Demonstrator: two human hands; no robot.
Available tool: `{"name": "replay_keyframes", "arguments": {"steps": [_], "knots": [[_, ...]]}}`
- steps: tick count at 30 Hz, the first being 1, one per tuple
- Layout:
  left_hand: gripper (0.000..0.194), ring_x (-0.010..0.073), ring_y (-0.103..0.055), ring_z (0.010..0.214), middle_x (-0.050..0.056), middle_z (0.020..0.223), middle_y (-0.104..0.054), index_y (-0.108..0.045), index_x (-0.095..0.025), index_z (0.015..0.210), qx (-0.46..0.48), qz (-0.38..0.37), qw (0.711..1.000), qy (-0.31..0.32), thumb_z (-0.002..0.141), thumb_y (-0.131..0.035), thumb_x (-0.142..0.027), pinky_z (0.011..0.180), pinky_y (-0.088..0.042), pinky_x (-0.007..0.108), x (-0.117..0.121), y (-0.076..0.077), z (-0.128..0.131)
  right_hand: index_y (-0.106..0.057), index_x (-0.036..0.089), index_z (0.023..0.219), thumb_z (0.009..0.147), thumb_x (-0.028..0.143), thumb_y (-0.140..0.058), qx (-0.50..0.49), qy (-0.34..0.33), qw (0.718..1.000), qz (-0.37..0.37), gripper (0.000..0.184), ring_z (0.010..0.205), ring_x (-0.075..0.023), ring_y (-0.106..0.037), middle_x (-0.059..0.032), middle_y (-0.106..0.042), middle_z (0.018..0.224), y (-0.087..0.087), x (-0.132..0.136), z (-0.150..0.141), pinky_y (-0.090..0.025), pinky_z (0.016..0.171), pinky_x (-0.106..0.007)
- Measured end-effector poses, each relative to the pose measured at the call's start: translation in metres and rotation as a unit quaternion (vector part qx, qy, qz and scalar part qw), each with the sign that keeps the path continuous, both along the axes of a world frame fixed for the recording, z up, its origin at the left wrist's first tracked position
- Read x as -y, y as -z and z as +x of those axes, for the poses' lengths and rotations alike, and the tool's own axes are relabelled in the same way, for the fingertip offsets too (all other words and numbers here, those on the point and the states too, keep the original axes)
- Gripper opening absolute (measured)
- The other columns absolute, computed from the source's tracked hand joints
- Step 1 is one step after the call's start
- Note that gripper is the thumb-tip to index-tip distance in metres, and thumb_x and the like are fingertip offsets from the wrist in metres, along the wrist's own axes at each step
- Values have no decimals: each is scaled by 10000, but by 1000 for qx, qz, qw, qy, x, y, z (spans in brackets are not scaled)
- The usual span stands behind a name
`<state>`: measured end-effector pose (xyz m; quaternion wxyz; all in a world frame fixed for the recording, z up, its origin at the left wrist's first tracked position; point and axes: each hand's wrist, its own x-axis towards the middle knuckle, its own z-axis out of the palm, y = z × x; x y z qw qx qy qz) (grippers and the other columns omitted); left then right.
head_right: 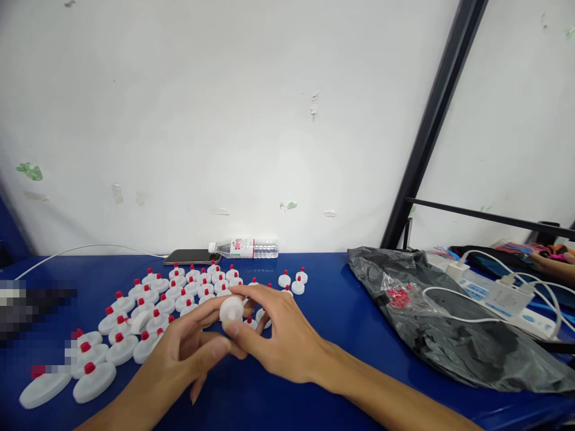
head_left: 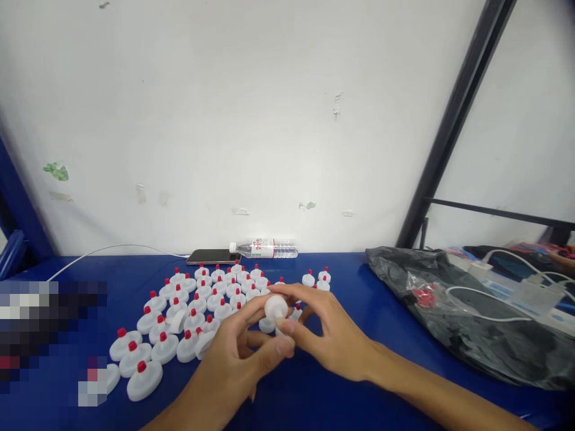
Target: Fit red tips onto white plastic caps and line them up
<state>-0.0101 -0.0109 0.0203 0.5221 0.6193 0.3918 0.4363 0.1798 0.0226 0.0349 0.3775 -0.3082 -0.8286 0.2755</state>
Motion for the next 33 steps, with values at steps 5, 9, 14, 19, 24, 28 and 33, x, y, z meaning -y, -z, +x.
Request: {"name": "replay_keyframes", "arguments": {"steps": [5,9,14,19,24,28,33], "knots": [[517,222,-723,787,86,990,-721,-613,-223,1291,-15,-12,1000,24,847,-723,-464,378,-396,129,3,-3,0,-612,210,1266,916,374,-650,-3,-83,995,-47,389,798,-159,-674,-13,-719,912,2,-5,-1,-543,785,-293],[464,215,-734,685,71,905,-726,-641,-227,1264,-20,-16,999,38,855,-715,-434,377,-367,138,4,-7,0,-605,212,1182,854,360,-711,-36,-97,993,-64,376,852,-167,-660,-18,-722,975,7,-8,-1,-515,782,-283],[492,148,-678,491,91,988,-729,-649,-245,1291,-7,-22,998,59,841,-725,-429,334,-293,137,8,-12,0,-522,209,1086,826,324,-749,-73,-130,976,-156,364,768,-141,-627,-19,-726,946,10,-5,-3,-496,741,-272],[468,55,-522,385,115,1030,-734,-701,-227,1250,17,-23,998,63,843,-717,-458,344,-349,160,12,-14,1,-523,208,1007,765,274,-810,-86,-127,975,-159,382,724,-132,-618,5,-717,856,11,-2,-5,-501,714,-256],[549,6,-356,320,148,1093,-735,-714,-216,1235,0,-24,999,25,794,-728,-542,282,-239,148,13,-9,3,-538,207,973,731,236,-817,-86,-115,977,-160,371,660,-115,-571,26,-699,791,12,0,-4,-481,666,-235],[553,-2,-357,337,165,1198,-702,-730,-223,1214,11,-28,999,29,774,-736,-558,279,-242,140,15,-6,3,-541,201,962,716,183,-781,-89,-105,979,-147,344,628,-107,-556,31,-691,760,11,2,-4,-467,635,-225],[532,-3,-360,333,144,1151,-720,-725,-244,1222,27,-35,999,23,752,-785,-484,275,-256,137,16,-2,2,-528,204,955,722,153,-727,-73,-99,983,-135,310,625,-102,-542,37,-677,759,7,6,-5,-457,619,-220]]}}
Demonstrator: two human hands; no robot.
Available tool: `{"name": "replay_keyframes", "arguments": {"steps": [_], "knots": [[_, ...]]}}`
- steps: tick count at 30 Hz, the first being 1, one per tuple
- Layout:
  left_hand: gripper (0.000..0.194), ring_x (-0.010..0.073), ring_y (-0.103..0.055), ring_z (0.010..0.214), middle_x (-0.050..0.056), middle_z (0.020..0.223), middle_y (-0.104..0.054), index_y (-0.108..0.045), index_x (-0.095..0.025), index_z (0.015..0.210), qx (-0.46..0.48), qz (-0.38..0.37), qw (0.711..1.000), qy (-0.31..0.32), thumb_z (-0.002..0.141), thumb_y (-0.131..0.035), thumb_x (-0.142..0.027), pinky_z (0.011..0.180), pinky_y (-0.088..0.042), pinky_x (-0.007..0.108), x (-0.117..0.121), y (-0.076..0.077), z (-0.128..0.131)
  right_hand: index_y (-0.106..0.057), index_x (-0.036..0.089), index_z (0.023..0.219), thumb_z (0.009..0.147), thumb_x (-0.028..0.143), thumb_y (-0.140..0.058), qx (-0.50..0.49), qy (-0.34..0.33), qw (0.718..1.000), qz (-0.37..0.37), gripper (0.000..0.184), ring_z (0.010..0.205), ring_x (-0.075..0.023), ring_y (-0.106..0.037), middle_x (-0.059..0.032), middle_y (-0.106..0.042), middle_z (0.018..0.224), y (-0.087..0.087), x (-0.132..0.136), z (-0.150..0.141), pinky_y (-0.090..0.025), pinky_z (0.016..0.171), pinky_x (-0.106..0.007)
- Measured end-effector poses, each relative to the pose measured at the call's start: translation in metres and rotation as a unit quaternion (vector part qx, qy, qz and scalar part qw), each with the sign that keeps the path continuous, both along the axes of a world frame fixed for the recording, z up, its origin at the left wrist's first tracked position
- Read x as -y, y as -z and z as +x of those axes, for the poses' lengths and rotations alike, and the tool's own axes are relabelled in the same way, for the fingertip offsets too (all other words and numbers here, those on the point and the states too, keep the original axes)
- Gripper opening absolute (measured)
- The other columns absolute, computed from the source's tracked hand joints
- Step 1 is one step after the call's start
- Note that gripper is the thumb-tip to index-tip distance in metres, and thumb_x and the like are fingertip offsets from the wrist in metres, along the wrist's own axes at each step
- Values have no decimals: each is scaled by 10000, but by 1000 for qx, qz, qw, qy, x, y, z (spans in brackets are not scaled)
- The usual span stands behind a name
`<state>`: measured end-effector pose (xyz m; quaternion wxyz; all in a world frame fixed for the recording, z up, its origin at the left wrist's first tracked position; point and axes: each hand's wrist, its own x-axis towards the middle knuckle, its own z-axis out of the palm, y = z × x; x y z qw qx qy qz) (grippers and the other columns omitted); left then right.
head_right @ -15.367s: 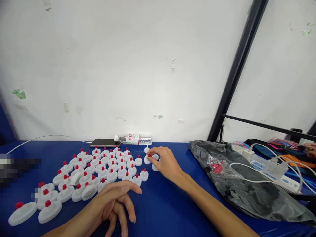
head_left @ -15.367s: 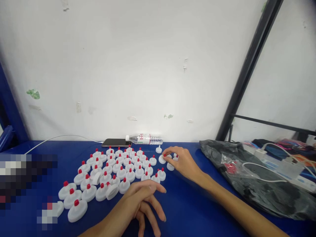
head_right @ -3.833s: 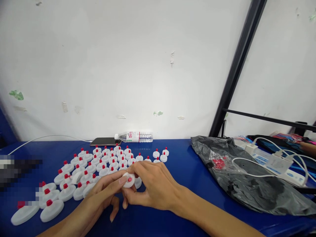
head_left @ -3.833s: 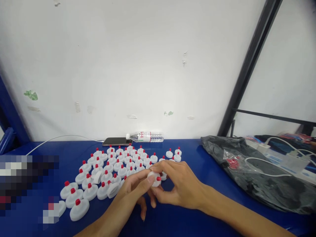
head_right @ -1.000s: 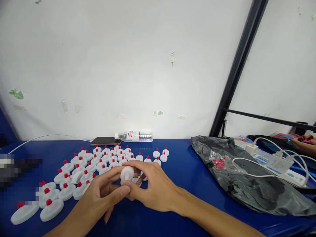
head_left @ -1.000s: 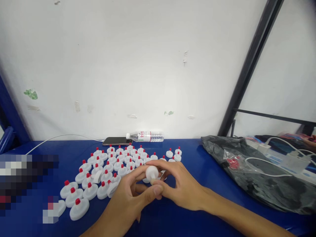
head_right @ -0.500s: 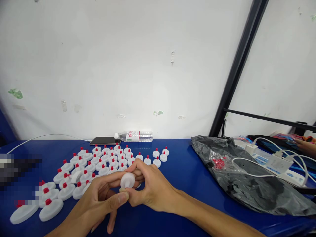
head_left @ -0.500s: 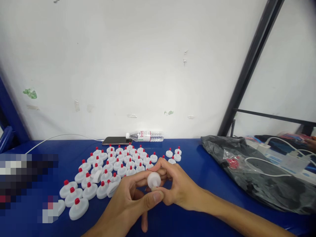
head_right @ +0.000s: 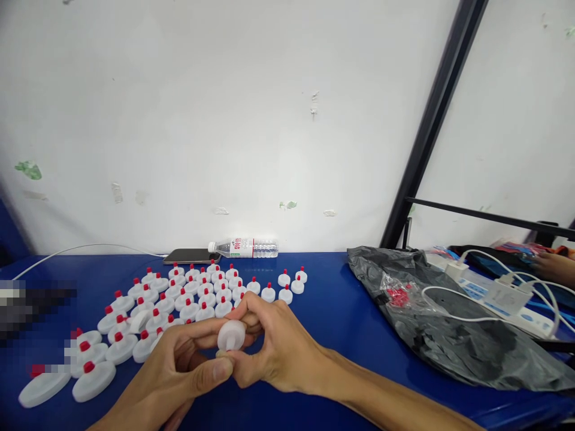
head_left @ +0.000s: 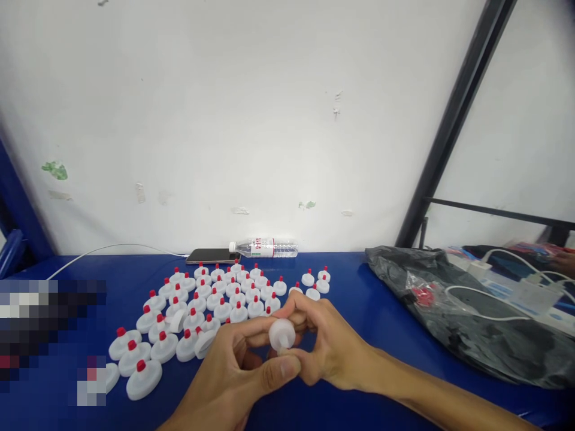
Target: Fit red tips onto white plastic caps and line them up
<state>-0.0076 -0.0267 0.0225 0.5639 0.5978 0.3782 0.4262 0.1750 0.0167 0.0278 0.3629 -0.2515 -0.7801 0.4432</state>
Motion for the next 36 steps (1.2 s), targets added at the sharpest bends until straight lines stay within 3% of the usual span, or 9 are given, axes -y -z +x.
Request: {"name": "replay_keyframes", "arguments": {"steps": [6,9,12,15,18,22,28,31,36], "knots": [[557,34,-429,314,91,853,-744,-709,-219,1232,3,8,1000,14,777,-759,-538,283,-274,139,-8,5,-1,-518,208,969,808,258,-720,2,-25,1000,13,264,636,-99,-530,36,-639,768,4,-7,2,-433,598,-205],[622,74,-464,317,13,534,-623,-666,-163,1280,10,-2,1000,13,869,-612,-627,315,-302,136,-14,6,-2,-532,204,1061,921,373,-629,15,-30,998,51,241,706,-131,-589,3,-657,820,2,-11,4,-467,671,-247],[654,76,-428,324,-42,414,-501,-621,-135,1304,14,-11,1000,-5,898,-554,-643,326,-292,125,-16,5,-3,-538,200,1182,1012,424,-488,21,-39,996,80,286,827,-159,-649,-41,-685,936,-2,-12,7,-495,746,-277],[609,53,-396,316,-62,445,-511,-588,-147,1285,8,-9,999,-42,891,-595,-611,326,-272,109,-16,3,-2,-532,212,1226,1037,403,-443,39,9,991,130,284,835,-150,-653,-39,-694,967,-5,-14,10,-487,742,-262],[542,29,-465,321,-19,703,-640,-583,-174,1173,15,0,999,-51,862,-634,-614,314,-273,111,-17,6,0,-569,211,1032,1009,371,-507,92,97,969,208,173,709,-119,-588,4,-657,849,-5,-16,13,-427,663,-224],[504,46,-550,336,9,928,-663,-512,-216,1100,20,-2,999,-46,837,-662,-618,293,-276,120,-20,13,1,-553,208,857,1055,333,-394,176,78,937,290,283,616,-96,-480,30,-575,752,-4,-15,14,-326,603,-221],[458,77,-554,322,-11,680,-668,-539,-186,969,-21,0,999,-30,867,-613,-626,293,-273,113,-18,12,3,-521,209,867,1090,360,-290,200,70,918,334,355,592,-99,-448,28,-580,766,-1,-12,13,-267,570,-242],[541,98,-521,289,-10,493,-591,-565,-158,802,17,-74,997,-21,856,-540,-695,269,-267,126,-19,10,4,-518,200,852,1088,369,-287,189,108,902,374,370,563,-106,-404,18,-565,753,-4,-18,18,-243,551,-260],[496,61,-481,297,-29,511,-572,-571,-151,761,49,-91,993,-59,830,-606,-641,285,-272,113,-27,10,2,-596,193,885,1088,342,-348,122,151,941,276,353,676,-105,-499,9,-578,797,-18,-27,26,-357,651,-235]]}}
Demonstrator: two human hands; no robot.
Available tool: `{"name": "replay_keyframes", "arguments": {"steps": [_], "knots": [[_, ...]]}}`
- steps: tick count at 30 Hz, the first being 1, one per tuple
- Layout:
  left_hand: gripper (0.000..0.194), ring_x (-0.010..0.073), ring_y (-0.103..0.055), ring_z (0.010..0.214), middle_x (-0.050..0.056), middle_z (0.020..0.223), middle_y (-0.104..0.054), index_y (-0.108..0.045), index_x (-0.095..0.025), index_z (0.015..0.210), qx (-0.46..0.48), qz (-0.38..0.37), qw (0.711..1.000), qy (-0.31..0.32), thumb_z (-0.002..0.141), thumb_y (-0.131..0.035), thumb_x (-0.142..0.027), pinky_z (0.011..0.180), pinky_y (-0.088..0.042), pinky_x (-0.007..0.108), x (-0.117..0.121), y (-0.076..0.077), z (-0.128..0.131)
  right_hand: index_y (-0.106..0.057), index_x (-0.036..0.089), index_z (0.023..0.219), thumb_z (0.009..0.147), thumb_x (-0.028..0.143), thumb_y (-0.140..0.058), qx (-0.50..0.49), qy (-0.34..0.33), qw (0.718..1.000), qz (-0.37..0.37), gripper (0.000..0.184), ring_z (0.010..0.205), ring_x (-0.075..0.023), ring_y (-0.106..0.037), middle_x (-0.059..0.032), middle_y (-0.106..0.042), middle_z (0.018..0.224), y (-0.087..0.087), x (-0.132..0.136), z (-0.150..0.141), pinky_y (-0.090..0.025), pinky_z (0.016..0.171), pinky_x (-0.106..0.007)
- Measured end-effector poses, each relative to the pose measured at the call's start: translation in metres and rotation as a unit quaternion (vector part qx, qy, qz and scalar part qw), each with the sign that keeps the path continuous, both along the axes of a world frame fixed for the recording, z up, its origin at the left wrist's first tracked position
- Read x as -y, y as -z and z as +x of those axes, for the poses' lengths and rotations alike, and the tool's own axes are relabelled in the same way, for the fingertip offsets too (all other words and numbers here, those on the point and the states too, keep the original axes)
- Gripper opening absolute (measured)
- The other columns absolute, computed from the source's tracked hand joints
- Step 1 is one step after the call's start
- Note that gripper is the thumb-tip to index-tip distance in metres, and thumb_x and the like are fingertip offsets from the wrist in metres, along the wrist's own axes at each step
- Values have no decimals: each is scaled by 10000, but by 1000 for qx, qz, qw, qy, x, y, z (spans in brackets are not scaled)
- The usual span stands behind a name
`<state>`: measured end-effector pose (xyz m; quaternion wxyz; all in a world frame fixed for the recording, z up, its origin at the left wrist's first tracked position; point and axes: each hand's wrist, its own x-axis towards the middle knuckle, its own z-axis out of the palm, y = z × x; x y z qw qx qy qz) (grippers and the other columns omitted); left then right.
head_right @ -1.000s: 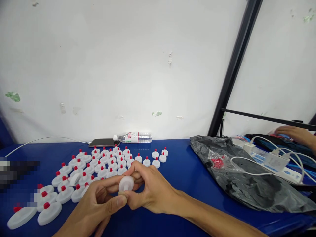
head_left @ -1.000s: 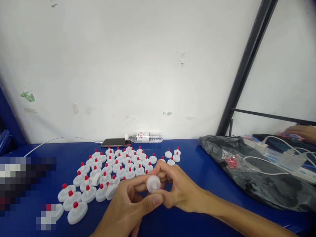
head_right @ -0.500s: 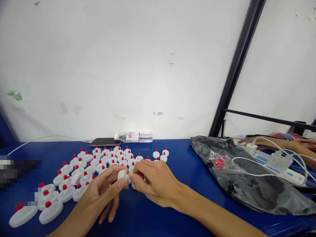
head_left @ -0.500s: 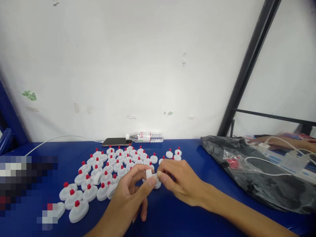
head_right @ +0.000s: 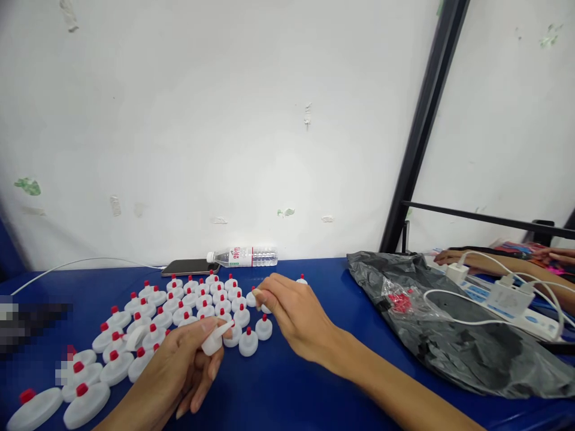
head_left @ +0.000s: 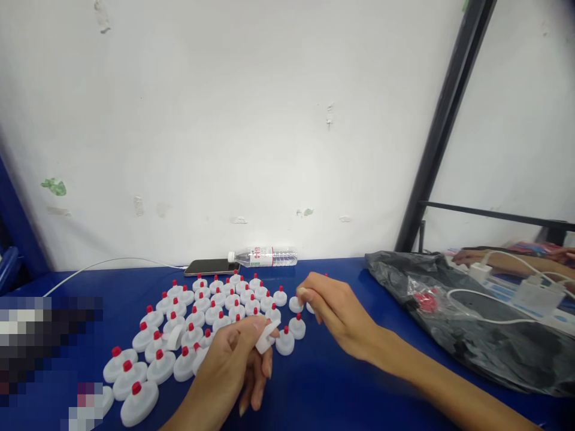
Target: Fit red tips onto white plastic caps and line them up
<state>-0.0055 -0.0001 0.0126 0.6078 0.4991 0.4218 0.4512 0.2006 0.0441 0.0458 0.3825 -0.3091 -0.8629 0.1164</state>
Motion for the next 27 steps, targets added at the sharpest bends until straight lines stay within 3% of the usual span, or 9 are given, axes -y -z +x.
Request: {"name": "replay_keyframes", "arguments": {"steps": [5,10,14,22,25,27], "knots": [[534,21,-425,284,-24,628,-613,-536,-161,777,11,48,999,-13,848,-571,-689,269,-264,100,-3,3,-1,-730,270,1064,1011,337,-565,-54,-75,991,-96,186,812,-116,-602,-14,-647,978,2,3,-9,-452,694,-226],[546,43,-487,310,-21,674,-625,-609,-158,974,7,57,998,-19,826,-610,-683,282,-286,102,-3,3,-3,-759,259,995,811,321,-816,-139,-49,977,-153,201,692,-97,-631,30,-719,803,8,5,-15,-452,601,-188],[567,38,-492,315,-20,681,-619,-634,-161,1056,-17,65,998,-15,831,-613,-681,286,-266,94,-2,3,-4,-778,238,854,776,310,-839,-145,-41,977,-151,122,634,-89,-614,33,-731,753,8,6,-15,-446,572,-184],[636,34,-489,325,9,732,-650,-658,-164,1142,-36,70,997,-11,798,-648,-699,302,-292,105,0,0,-6,-802,236,823,765,359,-843,-145,-9,980,-135,142,516,-84,-543,28,-718,653,12,6,-16,-404,507,-202],[633,39,-496,335,27,765,-667,-641,-163,1202,-37,70,997,-6,825,-636,-672,304,-295,113,1,2,-6,-814,246,857,806,368,-810,-135,-23,982,-129,132,538,-97,-580,16,-744,694,12,7,-15,-433,540,-214],[656,60,-502,338,3,676,-643,-589,-166,1293,-27,70,997,-3,855,-610,-654,309,-310,119,2,3,-6,-816,248,893,842,363,-777,-130,-39,980,-147,132,584,-115,-626,7,-753,723,9,8,-14,-452,569,-222]]}}
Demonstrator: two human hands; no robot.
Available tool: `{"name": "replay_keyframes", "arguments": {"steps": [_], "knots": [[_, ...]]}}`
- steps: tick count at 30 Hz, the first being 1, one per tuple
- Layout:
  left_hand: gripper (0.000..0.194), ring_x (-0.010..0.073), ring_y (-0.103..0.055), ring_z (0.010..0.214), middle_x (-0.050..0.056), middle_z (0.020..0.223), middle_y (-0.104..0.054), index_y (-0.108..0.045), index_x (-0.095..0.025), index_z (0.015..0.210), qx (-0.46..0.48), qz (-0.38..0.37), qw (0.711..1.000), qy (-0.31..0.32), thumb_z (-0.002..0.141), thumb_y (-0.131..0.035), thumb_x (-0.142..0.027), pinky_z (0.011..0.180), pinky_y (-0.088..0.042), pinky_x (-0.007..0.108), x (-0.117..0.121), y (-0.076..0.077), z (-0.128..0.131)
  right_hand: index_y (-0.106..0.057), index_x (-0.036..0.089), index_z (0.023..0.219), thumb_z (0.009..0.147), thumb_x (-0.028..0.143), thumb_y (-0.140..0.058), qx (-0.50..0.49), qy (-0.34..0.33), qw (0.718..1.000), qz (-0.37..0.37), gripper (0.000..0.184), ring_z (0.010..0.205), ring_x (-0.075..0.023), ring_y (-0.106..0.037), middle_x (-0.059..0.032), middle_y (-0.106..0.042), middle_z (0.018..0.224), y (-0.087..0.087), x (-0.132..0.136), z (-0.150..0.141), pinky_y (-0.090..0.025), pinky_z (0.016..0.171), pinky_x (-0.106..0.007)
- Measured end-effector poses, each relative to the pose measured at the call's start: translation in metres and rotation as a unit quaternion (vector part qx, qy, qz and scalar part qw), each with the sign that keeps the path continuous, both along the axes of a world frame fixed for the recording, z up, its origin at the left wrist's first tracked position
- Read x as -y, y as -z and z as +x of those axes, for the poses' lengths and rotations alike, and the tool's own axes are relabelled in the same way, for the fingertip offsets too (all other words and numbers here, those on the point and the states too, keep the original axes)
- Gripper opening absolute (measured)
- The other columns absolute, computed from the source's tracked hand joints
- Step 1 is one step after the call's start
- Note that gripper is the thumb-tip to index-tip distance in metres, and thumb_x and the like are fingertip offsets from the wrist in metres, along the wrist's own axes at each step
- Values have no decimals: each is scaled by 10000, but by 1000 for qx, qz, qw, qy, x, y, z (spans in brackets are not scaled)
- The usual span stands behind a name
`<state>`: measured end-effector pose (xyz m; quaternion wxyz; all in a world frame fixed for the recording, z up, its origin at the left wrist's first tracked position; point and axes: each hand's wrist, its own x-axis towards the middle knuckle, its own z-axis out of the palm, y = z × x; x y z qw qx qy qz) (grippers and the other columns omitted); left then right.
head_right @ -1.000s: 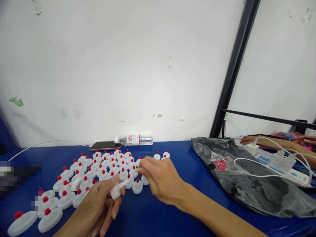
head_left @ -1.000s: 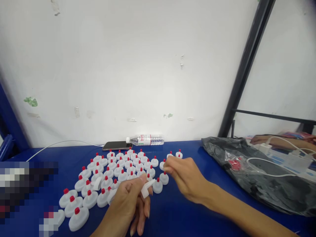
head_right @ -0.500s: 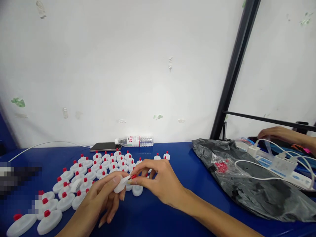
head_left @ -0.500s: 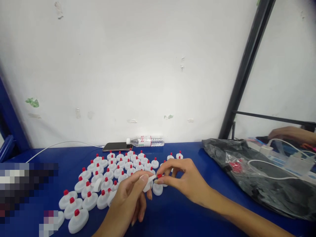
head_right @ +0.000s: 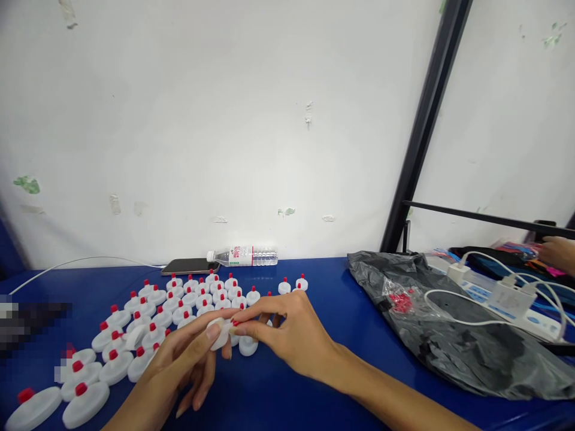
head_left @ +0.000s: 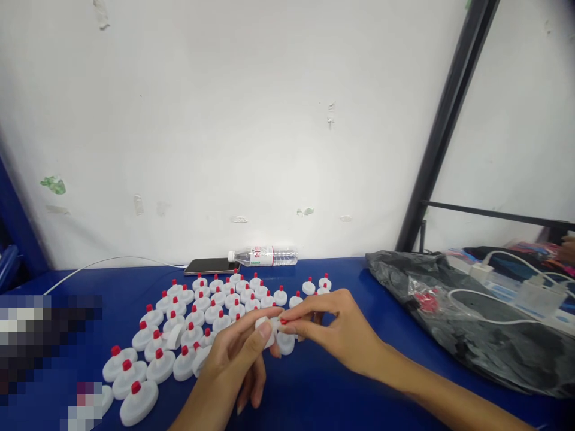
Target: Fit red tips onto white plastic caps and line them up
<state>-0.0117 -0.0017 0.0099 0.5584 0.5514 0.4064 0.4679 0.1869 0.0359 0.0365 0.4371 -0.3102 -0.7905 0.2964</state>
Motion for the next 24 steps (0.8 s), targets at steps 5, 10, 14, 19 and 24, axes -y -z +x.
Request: {"name": "replay_keyframes", "arguments": {"steps": [5,10,14,19,24], "knots": [[798,105,-497,343,-44,449,-560,-417,-121,1446,-2,6,1000,5,869,-608,-637,318,-309,120,0,-3,-1,-777,198,876,825,385,-787,-33,-33,994,-100,194,657,-126,-632,-19,-731,769,-5,-2,-1,-444,570,-222],[736,76,-450,344,-9,514,-614,-477,-136,1383,-25,10,998,49,880,-564,-666,338,-306,125,-1,-1,-4,-636,254,1229,694,326,-892,-84,-128,959,-239,598,766,-109,-614,-5,-638,1007,-3,-6,0,-516,680,-230],[632,101,-603,514,74,960,-683,-500,-219,1331,-1,17,993,118,870,-603,-638,365,-360,147,7,3,0,-570,311,1375,722,233,-869,-32,-214,939,-268,723,940,-127,-635,-17,-647,1152,-1,1,-1,-510,906,-292],[567,181,-658,836,69,1085,-661,-568,-229,1221,-20,47,992,119,761,-804,-462,624,-518,216,17,1,7,-576,278,1382,740,168,-829,-24,-212,939,-269,699,1097,-183,-643,-24,-689,1142,0,13,-6,-481,1005,-338],[617,221,-664,875,140,1299,-589,-554,-227,1261,11,16,989,144,775,-762,-546,449,-466,167,15,4,8,-636,211,1310,691,138,-839,-81,-239,914,-317,655,1121,-211,-657,-57,-705,1165,3,11,-9,-497,1017,-355]]}}
